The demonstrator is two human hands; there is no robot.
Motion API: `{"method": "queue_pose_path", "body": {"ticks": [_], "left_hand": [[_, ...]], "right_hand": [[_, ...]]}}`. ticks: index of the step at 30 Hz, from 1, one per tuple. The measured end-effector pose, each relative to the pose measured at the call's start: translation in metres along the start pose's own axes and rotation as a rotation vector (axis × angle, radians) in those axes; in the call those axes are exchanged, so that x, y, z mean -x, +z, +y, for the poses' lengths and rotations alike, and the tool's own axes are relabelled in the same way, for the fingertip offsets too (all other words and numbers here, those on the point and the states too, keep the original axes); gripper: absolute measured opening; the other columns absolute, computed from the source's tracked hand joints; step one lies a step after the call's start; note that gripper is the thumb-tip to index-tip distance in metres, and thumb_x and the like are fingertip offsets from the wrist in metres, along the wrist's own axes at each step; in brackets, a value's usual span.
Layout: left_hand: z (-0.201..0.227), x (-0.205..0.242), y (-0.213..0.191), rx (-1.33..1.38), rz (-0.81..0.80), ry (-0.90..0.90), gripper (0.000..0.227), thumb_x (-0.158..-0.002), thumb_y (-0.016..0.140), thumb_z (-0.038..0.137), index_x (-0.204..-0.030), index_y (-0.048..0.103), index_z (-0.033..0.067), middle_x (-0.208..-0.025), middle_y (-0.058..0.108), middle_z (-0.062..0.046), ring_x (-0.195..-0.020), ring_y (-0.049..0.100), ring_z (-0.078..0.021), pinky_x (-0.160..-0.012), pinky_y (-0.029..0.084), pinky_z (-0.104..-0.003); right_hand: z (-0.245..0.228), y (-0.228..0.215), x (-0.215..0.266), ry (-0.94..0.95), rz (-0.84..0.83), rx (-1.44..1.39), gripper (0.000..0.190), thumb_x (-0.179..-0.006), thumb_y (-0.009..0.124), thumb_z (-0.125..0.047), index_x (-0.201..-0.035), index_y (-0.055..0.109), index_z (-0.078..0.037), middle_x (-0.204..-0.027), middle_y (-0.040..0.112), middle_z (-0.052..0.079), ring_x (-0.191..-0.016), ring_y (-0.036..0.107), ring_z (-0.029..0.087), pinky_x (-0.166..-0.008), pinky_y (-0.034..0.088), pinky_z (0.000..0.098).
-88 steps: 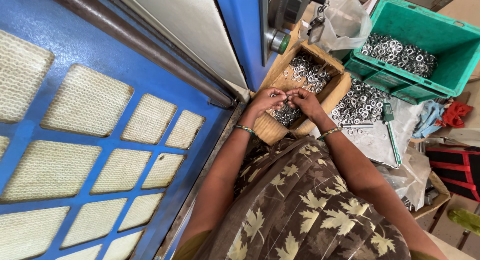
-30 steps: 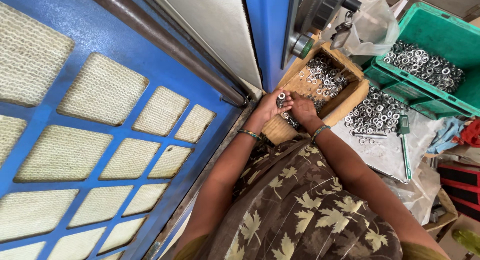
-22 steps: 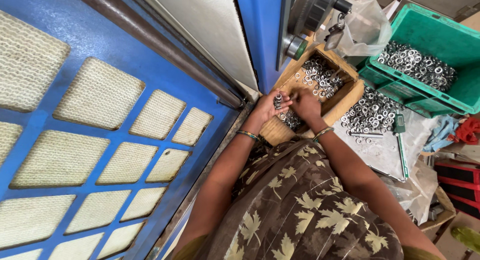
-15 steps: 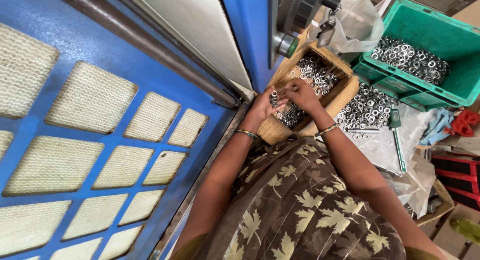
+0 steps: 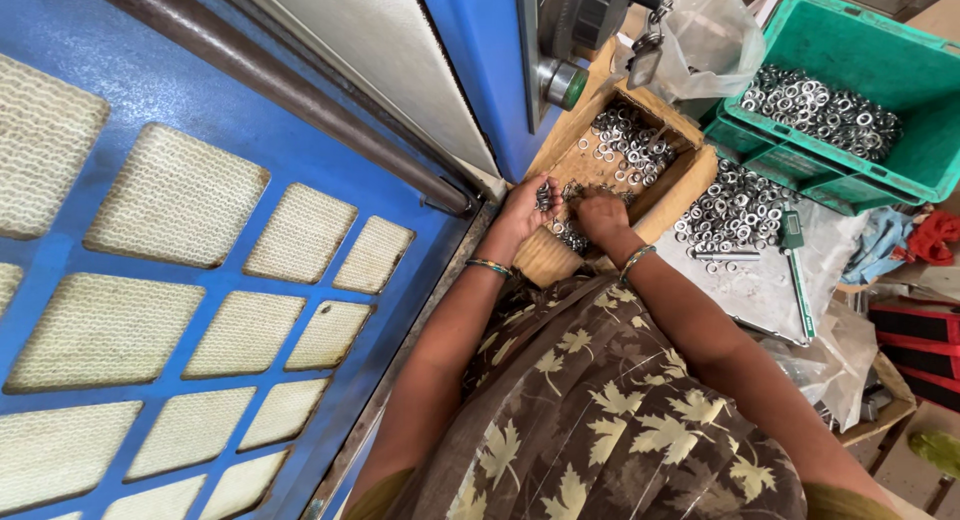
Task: The person opens a machine door, places small metal washers into the machine, and closes the door. She then sorts additional washers from a wooden box into a green crate, repeating the cycle of opening the machine, loading washers, and sorting more from the box.
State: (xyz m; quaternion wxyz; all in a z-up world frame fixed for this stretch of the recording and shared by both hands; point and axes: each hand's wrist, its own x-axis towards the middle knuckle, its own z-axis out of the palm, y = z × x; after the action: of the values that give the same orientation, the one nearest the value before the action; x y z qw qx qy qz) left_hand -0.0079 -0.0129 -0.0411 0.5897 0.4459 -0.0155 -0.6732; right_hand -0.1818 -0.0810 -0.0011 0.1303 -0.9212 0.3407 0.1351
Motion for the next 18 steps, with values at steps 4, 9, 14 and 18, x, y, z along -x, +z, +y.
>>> {"method": "queue_pose_path", "body": {"ticks": [4,9,14,18], "left_hand": [[0.001,-0.001,0.002,-0.002,0.001,0.004,0.028,-0.106,0.052,0.032,-0.093,0.066,0.0110,-0.080,0.068,-0.004,-0.071,0.067,-0.0172,-0.063,0.059,-0.034],[-0.002,-0.003,-0.001,0.009,0.003,0.005,0.028,-0.105,0.052,0.032,-0.094,0.066,0.0098,-0.080,0.068,-0.005,-0.070,0.067,-0.0179,-0.064,0.060,-0.036],[0.001,-0.001,0.004,-0.011,-0.012,-0.006,0.027,-0.105,0.052,0.032,-0.094,0.064,0.0104,-0.080,0.068,-0.005,-0.070,0.067,-0.0174,-0.063,0.060,-0.035],[0.003,0.005,0.013,-0.206,0.089,0.001,0.031,-0.106,0.053,0.034,-0.089,0.058,0.0084,-0.078,0.067,-0.005,-0.068,0.067,-0.0160,-0.061,0.061,-0.033]], "right_hand": [[-0.005,-0.003,0.003,-0.033,-0.021,-0.007,0.034,-0.087,0.073,-0.036,-0.117,0.070,-0.021,-0.126,0.064,0.008,-0.121,0.062,0.027,-0.098,0.053,0.0415],[-0.002,-0.012,0.011,0.014,-0.046,-0.271,0.032,-0.082,0.079,-0.036,-0.106,0.069,-0.017,-0.116,0.068,0.010,-0.111,0.065,0.028,-0.095,0.053,0.0411],[0.024,0.009,-0.004,-0.015,0.037,-0.731,0.032,-0.082,0.080,-0.021,-0.107,0.066,-0.007,-0.098,0.075,0.011,-0.091,0.073,0.025,-0.085,0.056,0.0365],[0.045,0.028,-0.016,-0.146,0.036,-1.277,0.026,-0.089,0.071,-0.009,-0.113,0.066,-0.003,-0.100,0.072,0.007,-0.088,0.068,0.017,-0.079,0.057,0.0300]]}}
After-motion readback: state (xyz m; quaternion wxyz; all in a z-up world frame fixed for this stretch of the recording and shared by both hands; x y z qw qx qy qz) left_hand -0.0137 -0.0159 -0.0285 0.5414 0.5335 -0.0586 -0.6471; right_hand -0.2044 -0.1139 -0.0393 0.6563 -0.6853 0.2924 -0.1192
